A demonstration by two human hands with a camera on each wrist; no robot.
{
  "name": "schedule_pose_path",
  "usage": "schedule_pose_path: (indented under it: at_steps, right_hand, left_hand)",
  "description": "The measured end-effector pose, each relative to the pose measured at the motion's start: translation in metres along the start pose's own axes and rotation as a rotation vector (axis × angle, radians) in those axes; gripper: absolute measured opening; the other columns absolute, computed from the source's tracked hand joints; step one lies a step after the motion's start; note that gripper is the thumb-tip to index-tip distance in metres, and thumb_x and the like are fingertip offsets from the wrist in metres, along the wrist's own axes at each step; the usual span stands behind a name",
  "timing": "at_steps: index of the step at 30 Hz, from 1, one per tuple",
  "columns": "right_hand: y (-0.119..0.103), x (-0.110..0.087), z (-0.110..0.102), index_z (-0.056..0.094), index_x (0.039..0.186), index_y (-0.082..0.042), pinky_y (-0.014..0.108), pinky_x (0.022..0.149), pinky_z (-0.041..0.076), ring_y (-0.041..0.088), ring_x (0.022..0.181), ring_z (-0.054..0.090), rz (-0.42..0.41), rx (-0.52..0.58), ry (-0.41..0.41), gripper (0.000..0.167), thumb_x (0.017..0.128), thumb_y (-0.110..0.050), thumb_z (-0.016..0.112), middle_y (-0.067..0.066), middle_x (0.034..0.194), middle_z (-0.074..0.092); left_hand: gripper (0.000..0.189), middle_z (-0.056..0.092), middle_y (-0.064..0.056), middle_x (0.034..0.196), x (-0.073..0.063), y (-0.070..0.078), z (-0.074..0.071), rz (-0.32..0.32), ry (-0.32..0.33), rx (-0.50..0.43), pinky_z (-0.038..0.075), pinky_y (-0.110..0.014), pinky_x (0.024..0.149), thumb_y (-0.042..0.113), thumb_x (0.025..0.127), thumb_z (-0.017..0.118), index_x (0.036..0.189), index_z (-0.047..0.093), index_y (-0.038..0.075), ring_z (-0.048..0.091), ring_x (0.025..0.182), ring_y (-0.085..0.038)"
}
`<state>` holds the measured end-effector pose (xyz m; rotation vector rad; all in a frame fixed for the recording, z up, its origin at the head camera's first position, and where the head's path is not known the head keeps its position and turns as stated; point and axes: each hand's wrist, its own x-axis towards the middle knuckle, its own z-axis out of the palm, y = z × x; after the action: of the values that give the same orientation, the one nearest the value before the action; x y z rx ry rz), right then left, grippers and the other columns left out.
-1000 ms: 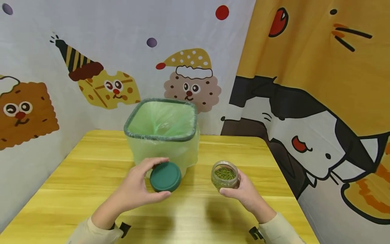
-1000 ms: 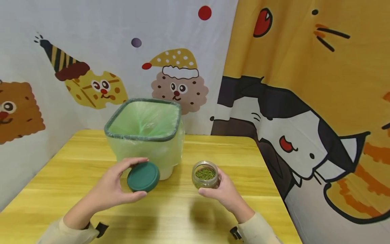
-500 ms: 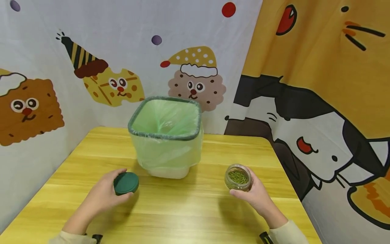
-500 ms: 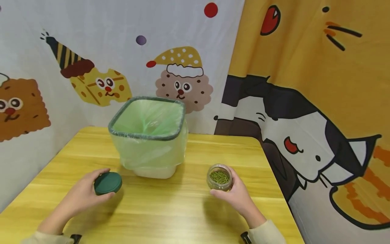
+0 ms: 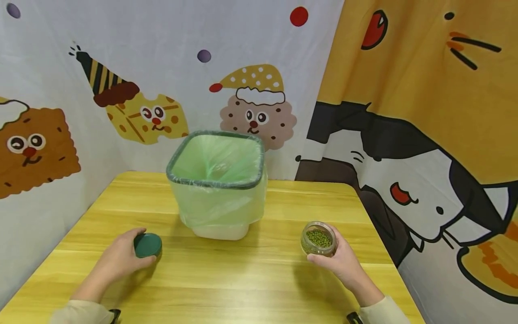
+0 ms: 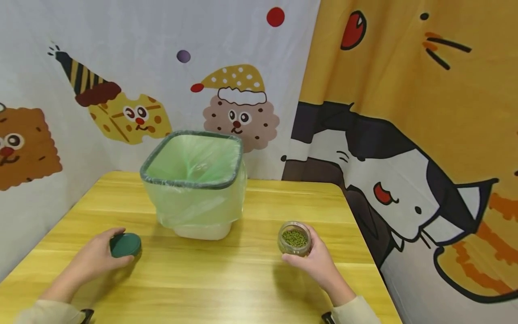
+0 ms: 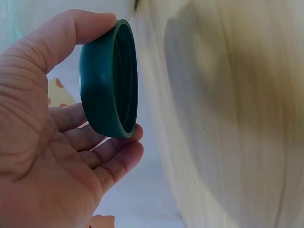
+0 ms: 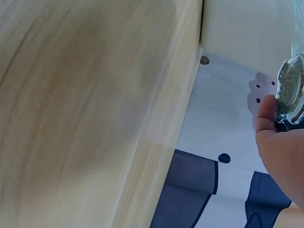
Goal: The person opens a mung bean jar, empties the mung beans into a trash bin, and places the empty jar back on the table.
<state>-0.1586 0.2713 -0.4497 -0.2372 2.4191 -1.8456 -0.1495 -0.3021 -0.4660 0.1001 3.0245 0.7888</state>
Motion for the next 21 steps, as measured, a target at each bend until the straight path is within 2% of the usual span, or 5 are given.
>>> schedule_pose_path:
  at_steps: [6, 12, 19, 21]
  right_hand:
    - [0.002, 0.001, 0.000, 0.044, 0.157, -0.011, 0.025, 0.096, 0.060, 0.009, 0.122, 0.065, -0.022, 0.005, 0.003, 0.083, 0.086, -0.008, 0.087, 0.018, 0.149, 0.056]
    - [0.004, 0.000, -0.002, 0.045, 0.157, -0.011, 0.025, 0.097, 0.059, 0.010, 0.123, 0.065, -0.035, -0.005, 0.007, 0.083, 0.085, -0.008, 0.087, 0.019, 0.148, 0.057]
    - [0.006, 0.001, -0.005, 0.046, 0.156, -0.012, 0.026, 0.097, 0.060, 0.011, 0.124, 0.065, -0.042, -0.004, 0.001, 0.082, 0.086, -0.009, 0.087, 0.019, 0.148, 0.057]
    - [0.006, 0.000, -0.005, 0.046, 0.157, -0.012, 0.026, 0.097, 0.059, 0.011, 0.124, 0.065, -0.042, -0.003, 0.002, 0.082, 0.086, -0.009, 0.087, 0.019, 0.148, 0.057]
  left_hand:
    - [0.098, 0.057, -0.045, 0.138, 0.005, -0.016, -0.004, -0.019, -0.027, 0.034, 0.059, -0.060, 0.085, 0.037, 0.080, 0.092, 0.146, 0.046, -0.019, 0.066, 0.111, -0.052]
    - [0.102, 0.057, -0.046, 0.136, 0.005, -0.028, -0.003, -0.049, -0.071, 0.041, 0.059, -0.061, 0.086, 0.039, 0.080, 0.093, 0.146, 0.044, -0.021, 0.066, 0.110, -0.053]
    - [0.105, 0.056, -0.047, 0.137, 0.004, -0.035, 0.001, -0.062, -0.101, 0.043, 0.059, -0.061, 0.087, 0.041, 0.080, 0.093, 0.146, 0.042, -0.023, 0.066, 0.111, -0.055]
    - [0.110, 0.050, -0.049, 0.141, 0.004, -0.035, 0.001, -0.070, -0.104, 0.046, 0.057, -0.064, 0.090, 0.046, 0.082, 0.091, 0.149, 0.037, -0.023, 0.061, 0.116, -0.060]
